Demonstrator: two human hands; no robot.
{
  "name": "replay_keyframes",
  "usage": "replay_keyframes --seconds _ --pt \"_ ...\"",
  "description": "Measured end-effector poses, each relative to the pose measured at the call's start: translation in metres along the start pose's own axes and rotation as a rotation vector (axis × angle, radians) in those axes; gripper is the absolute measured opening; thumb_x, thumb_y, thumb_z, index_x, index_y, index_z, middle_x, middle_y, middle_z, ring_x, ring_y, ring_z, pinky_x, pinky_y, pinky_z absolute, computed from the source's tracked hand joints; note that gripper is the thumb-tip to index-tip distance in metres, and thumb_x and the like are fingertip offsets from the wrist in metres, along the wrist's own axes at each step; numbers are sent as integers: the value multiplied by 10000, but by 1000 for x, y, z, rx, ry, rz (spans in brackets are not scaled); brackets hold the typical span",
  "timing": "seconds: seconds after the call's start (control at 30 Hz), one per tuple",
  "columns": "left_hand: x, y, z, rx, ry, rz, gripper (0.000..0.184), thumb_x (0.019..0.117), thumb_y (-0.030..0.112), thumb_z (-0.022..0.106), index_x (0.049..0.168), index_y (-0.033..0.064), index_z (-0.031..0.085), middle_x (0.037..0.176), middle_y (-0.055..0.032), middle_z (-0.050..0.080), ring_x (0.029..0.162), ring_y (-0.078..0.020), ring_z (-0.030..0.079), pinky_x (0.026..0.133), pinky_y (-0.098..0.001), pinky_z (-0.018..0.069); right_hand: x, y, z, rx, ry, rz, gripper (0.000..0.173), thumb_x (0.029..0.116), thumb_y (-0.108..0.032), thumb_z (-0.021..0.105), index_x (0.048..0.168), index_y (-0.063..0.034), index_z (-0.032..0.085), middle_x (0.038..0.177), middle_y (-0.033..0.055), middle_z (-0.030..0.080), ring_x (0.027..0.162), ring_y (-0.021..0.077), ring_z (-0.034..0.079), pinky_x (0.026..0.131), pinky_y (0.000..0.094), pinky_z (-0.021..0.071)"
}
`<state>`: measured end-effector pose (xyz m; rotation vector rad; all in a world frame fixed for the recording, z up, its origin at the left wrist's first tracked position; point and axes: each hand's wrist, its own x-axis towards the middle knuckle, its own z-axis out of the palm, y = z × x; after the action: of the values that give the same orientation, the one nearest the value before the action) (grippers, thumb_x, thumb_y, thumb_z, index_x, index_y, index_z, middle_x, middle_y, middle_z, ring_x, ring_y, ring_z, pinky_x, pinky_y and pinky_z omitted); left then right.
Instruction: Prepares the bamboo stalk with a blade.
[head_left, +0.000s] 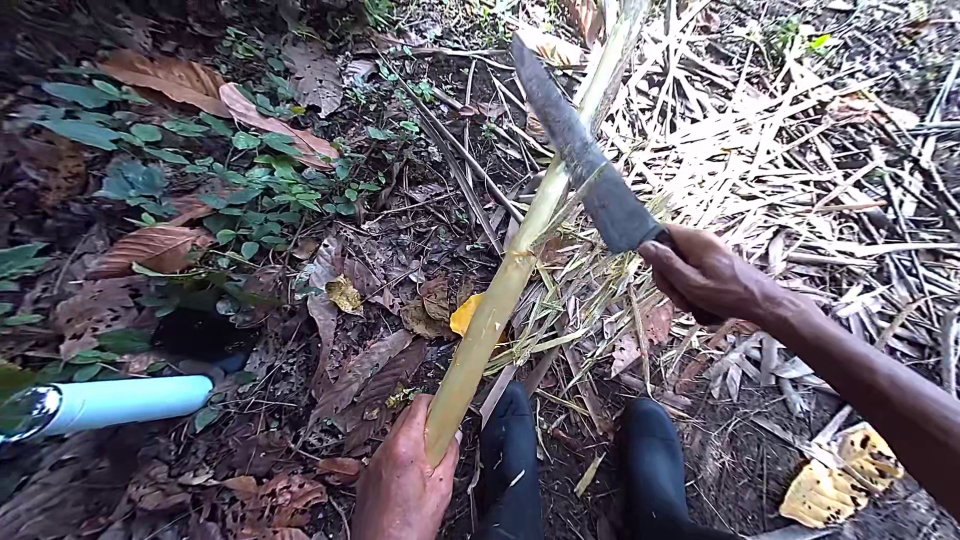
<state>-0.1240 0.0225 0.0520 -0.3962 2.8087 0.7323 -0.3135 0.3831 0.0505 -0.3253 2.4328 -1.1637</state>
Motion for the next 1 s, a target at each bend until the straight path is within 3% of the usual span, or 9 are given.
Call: replay_keyframes --seconds 0.07,0.13,0.33,0.47,0.57,0.63,0.77,0.9,1.0 --pt "0 -2 0 -1 4 -4 402 809 185 759 1181 68 663 925 -119 698 757 -297 684 644 -554 547 -10 -6 10 -69 -167 -32 339 1054 -445 465 1004 -137 596 609 -12 595 459 106 583 428 304 520" --pt "0 -3 -1 5 9 1 405 809 197 750 1185 75 662 925 -112 696 758 -292 683 644 -551 548 -11 -8 13 -114 -189 -69 320 1044 -439 488 996 -143 600 603 -32 578 461 82 556 424 285 482" --pt "3 -6 -2 4 31 19 398 809 218 750 1168 68 667 910 -112 691 755 -282 680 643 -540 550 -5 -10 17 117 -246 6 322 1048 -427 477 996 -133 599 593 9 579 430 105 548 403 264 479" --pt "2 -4 -3 17 22 9 394 805 219 754 1163 83 663 900 -104 691 735 -279 680 621 -542 547 5 -3 6 112 -120 -37 380 1059 -467 453 1007 -132 625 576 9 569 408 122 541 375 297 485" --pt "1 -2 -1 1 11 6 403 803 197 759 1177 82 662 917 -106 696 740 -275 684 627 -542 549 12 -1 -3 171 49 62 432 1088 -488 400 1035 -107 595 608 37 547 419 163 531 384 342 500" --pt "2 -2 -1 3 13 9 402 802 192 758 1178 84 663 927 -97 698 751 -266 686 637 -530 555 4 -5 5 162 -7 68 428 1079 -487 407 1010 -109 596 592 49 567 406 173 551 373 348 512" --pt "1 0 -2 3 15 0 402 808 200 760 1178 76 663 908 -112 697 739 -283 683 631 -545 548 -15 -14 21 42 -249 -17 339 1064 -436 448 1009 -137 598 604 -21 588 444 90 556 414 271 490" --pt "1 -1 -1 7 25 11 399 802 192 756 1173 78 663 909 -106 697 736 -273 682 628 -532 551 -2 -9 14 124 -234 -6 346 1047 -451 481 1027 -129 610 590 20 585 422 122 553 387 277 483" --pt "1 -2 -2 15 23 2 390 802 191 758 1166 82 666 911 -105 695 738 -274 680 627 -535 547 7 -6 14 191 -83 19 413 1070 -481 412 1000 -121 603 571 26 545 398 144 522 369 307 478"
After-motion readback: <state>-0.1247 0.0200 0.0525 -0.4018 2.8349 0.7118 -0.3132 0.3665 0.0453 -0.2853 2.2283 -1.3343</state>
